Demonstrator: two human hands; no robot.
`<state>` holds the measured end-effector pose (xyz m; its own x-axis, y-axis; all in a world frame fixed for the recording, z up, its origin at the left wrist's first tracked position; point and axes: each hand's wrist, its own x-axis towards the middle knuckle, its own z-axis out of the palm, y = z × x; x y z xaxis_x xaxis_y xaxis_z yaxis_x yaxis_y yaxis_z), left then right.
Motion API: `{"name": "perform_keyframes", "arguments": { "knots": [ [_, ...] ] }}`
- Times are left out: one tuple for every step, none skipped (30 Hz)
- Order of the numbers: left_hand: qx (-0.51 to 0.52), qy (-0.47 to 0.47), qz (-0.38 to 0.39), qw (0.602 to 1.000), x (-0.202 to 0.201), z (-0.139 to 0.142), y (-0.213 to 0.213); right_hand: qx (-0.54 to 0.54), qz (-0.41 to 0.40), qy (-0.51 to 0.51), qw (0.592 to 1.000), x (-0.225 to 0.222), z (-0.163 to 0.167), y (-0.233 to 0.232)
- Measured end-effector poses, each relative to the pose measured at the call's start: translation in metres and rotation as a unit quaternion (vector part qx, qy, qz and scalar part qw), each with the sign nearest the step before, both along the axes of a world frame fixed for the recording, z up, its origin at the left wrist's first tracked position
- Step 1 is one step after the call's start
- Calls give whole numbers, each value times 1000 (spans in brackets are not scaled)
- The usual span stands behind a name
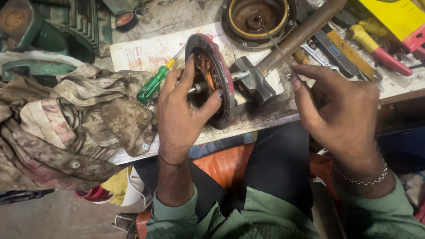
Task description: The person holds a red pump end cover on a cluttered workbench and uses a hammer and a chisel-like punch to tap around its edge, working the cover loose from the motor housing. They reposition the cover, flip it over, and continue hammering and prying at it.
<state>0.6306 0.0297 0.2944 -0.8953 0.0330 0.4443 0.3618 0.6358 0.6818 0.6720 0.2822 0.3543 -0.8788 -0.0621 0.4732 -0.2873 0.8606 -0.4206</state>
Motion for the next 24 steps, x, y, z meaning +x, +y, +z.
{"name": "perform_keyframes", "arguments": {
  "knots": [
    [0,-1,-2,1000,0,0,0,1,1,2,1000,0,0,0],
    [0,-2,-3,1000,1,1,0,2,2,4,1000,-1,-1,1],
    [-4,-8,-2,1000,2,1,1,2,4,6,1000,-1,-1,1],
    [-7,-13,-1,1000,2,2,0,20,1,-1,1000,-3,-2,2],
    [-11,-18,0,1000,3,2,0,39,-3,-7,999,-4,-2,3],
    [-11,-13,-2,1000,4,2,0,57,-7,-14,998,-5,-2,4],
    [-12,-8,-4,1000,5,3,0,65,-2,-14,998,-6,-2,5],
    [-13,-3,-6,1000,5,3,0,72,3,-14,997,-6,-2,6],
    [-13,-5,-6,1000,5,3,0,79,8,-14,997,-7,-2,7],
    [-13,-7,-7,1000,5,3,0,87,0,-28,996,-7,-2,8],
    [-13,-9,-7,1000,5,3,0,96,-7,-42,995,-7,-3,8],
    [-6,-17,-12,1000,5,3,-1,104,-15,-56,993,-7,-3,8],
    [1,-25,-16,1000,5,3,-1,98,-6,-43,994,-7,-3,8],
    [8,-33,-19,999,6,3,-1,92,3,-30,995,-6,-3,7],
    [9,-31,-21,999,6,4,-2,86,13,-16,996,-6,-3,6],
    [10,-30,-22,999,7,4,-3,93,7,-23,995,-6,-3,5],
    [11,-29,-24,999,9,4,-4,99,1,-30,995,-5,-3,4],
    [13,-26,-33,999,10,4,-6,105,-4,-38,994,-6,-3,3],
    [15,-25,-43,999,11,4,-8,110,-3,-27,994,-6,-2,2],
    [17,-22,-54,998,11,4,-10,115,-2,-15,993,-6,-3,1],
    [20,-13,-67,997,12,4,-11,121,-2,-3,993,-7,-3,1],
    [23,-4,-82,996,13,5,-14,123,-9,-20,992,-7,-3,1],
    [26,5,-97,995,13,5,-17,125,-17,-37,991,-8,-4,1],
    [23,14,-104,994,14,5,-19,127,-25,-54,990,-9,-5,2]
  ]
}}
